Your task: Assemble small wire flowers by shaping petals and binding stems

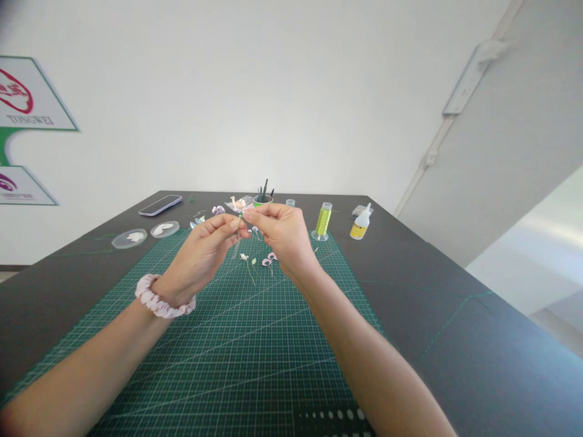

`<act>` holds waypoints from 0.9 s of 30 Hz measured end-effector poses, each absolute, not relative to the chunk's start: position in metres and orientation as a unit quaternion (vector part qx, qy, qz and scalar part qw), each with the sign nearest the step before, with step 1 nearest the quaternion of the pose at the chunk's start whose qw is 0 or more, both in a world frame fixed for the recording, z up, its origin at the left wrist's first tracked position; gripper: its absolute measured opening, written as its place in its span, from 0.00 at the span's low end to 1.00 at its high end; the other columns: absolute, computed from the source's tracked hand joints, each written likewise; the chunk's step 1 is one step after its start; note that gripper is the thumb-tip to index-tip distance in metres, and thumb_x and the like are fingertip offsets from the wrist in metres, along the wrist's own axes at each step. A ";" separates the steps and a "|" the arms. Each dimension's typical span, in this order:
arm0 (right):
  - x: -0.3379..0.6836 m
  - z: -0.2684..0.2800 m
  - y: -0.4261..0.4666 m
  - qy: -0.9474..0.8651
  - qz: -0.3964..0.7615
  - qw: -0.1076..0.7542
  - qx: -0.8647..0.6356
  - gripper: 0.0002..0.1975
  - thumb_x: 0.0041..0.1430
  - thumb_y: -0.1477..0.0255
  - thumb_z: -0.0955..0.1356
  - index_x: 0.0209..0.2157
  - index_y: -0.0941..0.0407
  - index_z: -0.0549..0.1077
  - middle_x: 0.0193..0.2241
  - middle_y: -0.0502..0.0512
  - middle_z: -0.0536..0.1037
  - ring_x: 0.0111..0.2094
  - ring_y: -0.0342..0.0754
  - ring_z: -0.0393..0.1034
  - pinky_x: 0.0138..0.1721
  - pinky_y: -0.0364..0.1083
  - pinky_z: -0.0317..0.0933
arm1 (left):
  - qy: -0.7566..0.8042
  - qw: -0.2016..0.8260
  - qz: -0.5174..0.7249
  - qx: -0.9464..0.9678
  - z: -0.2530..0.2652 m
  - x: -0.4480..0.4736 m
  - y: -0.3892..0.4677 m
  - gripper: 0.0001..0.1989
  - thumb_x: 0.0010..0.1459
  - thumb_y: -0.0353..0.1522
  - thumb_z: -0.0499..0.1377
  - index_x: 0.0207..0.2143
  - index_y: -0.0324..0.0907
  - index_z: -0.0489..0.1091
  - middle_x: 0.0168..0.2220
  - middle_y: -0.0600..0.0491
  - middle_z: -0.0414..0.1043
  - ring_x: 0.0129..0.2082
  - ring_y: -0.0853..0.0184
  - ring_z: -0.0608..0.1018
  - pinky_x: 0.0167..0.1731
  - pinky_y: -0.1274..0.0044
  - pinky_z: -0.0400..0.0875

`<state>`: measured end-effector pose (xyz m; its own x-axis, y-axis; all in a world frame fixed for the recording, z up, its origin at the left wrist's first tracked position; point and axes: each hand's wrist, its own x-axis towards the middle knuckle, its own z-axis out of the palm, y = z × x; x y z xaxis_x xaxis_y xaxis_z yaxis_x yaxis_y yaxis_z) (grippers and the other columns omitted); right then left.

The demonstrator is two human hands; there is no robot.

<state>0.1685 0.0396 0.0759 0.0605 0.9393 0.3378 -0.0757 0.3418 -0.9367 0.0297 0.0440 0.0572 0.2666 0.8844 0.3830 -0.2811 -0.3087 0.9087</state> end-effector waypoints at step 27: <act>0.168 0.074 0.042 -0.534 0.469 0.605 -0.360 0.04 0.44 0.71 0.72 0.21 0.56 0.78 0.11 0.44 0.61 0.17 0.37 0.48 0.18 0.43 0.39 | 0.167 0.700 0.466 0.515 0.056 0.029 0.047 0.11 0.57 0.36 0.62 0.23 0.41 0.74 0.28 0.55 0.71 0.35 0.69 0.73 0.45 0.72 0.68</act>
<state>0.1684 0.0417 0.0737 -0.0095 0.9510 0.3092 -0.1830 0.3023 -0.9355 0.0288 0.0470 0.0561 0.5095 0.8243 0.2469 -0.4809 0.0349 0.8761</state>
